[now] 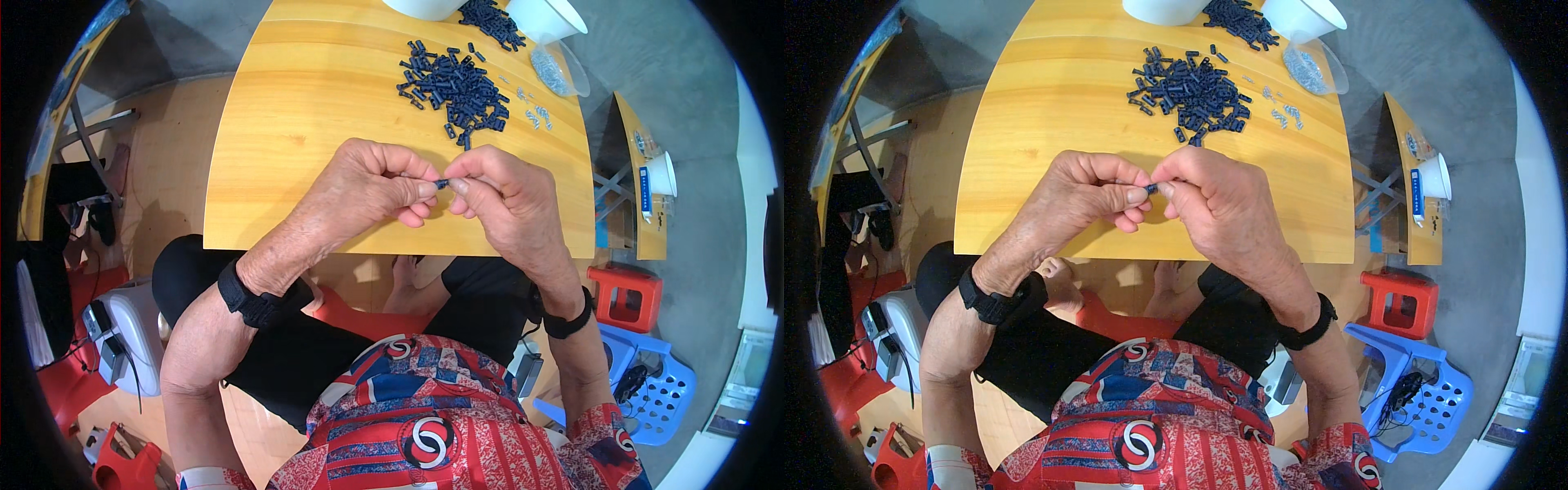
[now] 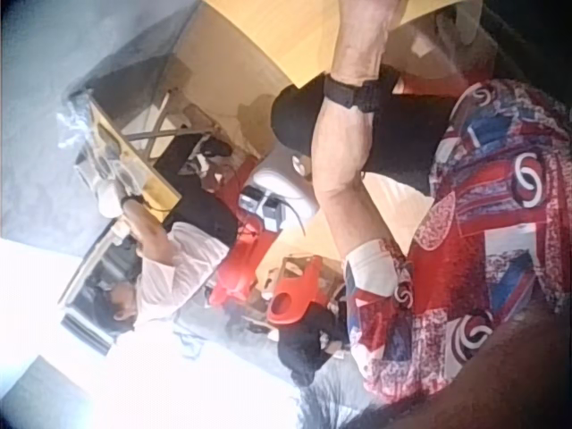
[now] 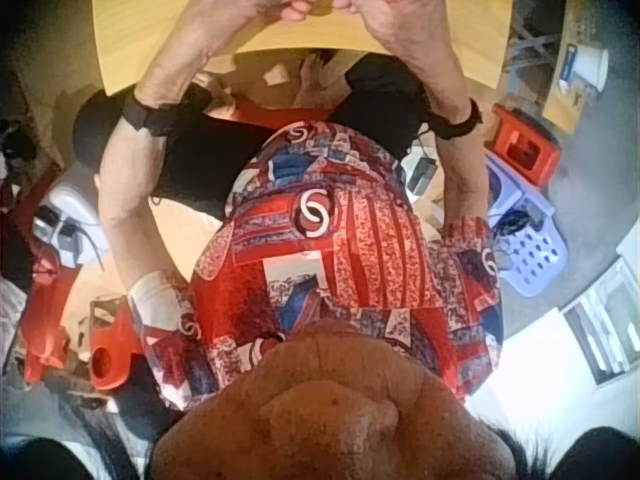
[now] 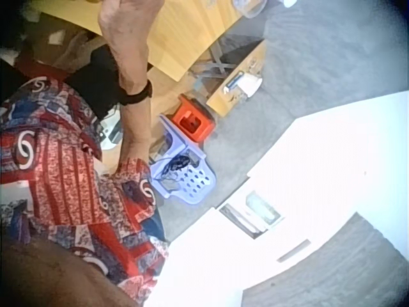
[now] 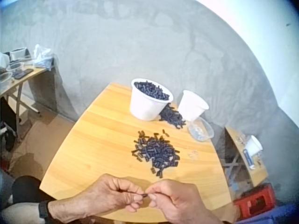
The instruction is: Assembling small blue plastic pins with silver metal clips at a wooden table.
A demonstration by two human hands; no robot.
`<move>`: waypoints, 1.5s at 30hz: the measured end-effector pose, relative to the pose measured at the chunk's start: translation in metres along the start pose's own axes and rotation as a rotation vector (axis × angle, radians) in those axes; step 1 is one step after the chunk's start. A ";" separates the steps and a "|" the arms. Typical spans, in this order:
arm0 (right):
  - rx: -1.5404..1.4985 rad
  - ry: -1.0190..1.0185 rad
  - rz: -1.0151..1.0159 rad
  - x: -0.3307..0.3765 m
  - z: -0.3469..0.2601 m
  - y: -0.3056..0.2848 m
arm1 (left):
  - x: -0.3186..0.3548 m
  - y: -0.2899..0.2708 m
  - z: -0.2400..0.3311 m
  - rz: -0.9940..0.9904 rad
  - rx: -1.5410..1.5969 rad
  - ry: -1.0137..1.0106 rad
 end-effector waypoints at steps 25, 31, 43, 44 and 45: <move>-0.066 0.046 -0.082 -0.004 0.013 0.008 | -0.005 -0.004 -0.003 0.071 0.019 -0.037; -0.268 0.070 0.041 -0.002 0.019 0.001 | -0.003 -0.005 0.000 0.070 0.042 -0.029; 0.094 -0.172 0.242 0.001 0.003 0.008 | -0.002 -0.004 -0.004 0.066 0.108 -0.028; 0.090 -0.166 0.235 0.000 0.004 0.009 | -0.002 -0.004 -0.004 0.071 0.115 -0.025; 0.087 -0.160 0.230 0.000 0.005 0.010 | -0.002 -0.004 -0.004 0.076 0.122 -0.023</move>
Point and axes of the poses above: each hand's wrist, its own x-axis away from the middle knuckle, its own y-axis out of the palm, z = x × y, the point moved 6 cm from there along -x, towards the middle knuckle, and after that the axes turned 2 degrees about -z, right-handed, at the moved point
